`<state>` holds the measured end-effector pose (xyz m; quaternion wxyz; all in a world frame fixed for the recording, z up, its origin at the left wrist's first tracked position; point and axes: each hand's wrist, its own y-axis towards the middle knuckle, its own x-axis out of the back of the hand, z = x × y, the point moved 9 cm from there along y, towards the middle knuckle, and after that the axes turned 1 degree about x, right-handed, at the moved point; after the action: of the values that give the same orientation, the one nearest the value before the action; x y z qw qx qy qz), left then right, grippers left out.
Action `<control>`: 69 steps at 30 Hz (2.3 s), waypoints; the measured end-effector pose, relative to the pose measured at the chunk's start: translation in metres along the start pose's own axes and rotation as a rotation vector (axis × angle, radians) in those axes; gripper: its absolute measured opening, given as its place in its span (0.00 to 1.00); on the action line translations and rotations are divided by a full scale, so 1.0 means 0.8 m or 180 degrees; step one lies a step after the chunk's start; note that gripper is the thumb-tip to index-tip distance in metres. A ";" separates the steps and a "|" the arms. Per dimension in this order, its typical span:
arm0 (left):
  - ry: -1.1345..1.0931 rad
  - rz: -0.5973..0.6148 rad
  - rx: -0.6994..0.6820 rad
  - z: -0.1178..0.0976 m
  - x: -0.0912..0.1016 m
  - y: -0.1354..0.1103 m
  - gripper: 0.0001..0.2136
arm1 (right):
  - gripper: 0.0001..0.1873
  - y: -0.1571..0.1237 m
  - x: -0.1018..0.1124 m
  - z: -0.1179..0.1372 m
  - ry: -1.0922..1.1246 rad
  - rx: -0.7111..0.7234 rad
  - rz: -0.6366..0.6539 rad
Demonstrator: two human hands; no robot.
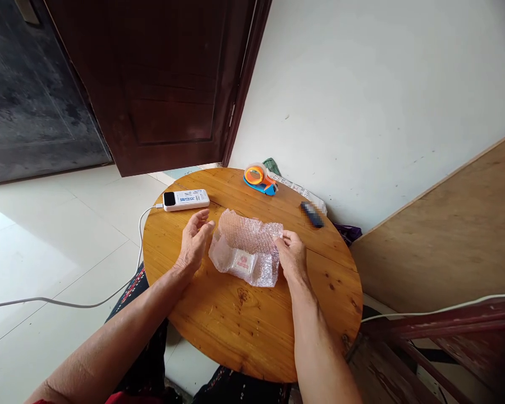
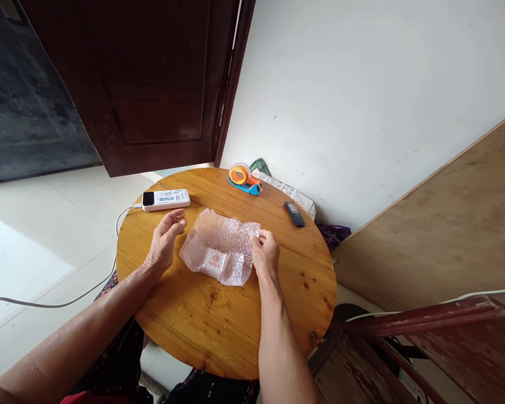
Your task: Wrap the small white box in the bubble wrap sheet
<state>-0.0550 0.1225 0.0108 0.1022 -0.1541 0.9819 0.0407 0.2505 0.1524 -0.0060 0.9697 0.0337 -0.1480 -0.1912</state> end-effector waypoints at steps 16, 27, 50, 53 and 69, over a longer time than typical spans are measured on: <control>0.2411 0.1568 -0.1619 -0.011 -0.062 -0.031 0.20 | 0.21 -0.015 0.013 0.062 -0.0582 0.0770 -0.0087; 0.2205 0.2184 -0.1439 -0.056 -0.070 -0.052 0.19 | 0.27 -0.094 -0.046 0.097 0.0191 -0.0109 0.2676; 0.3633 0.2656 -0.1695 0.033 -0.084 -0.098 0.51 | 0.26 -0.109 0.016 0.092 -0.1558 0.1404 0.0443; 0.3633 0.2698 -0.1774 0.031 -0.085 -0.101 0.50 | 0.30 -0.082 0.094 0.069 -0.2065 0.1016 -0.0264; 0.3936 0.2833 -0.1903 0.036 -0.104 -0.094 0.48 | 0.16 -0.115 0.042 0.115 -0.2123 0.2186 0.0069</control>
<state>0.0508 0.0791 -0.0031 -0.5289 0.2348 0.7778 0.2453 0.2199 0.0539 0.0798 0.8040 0.2874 -0.5061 -0.1216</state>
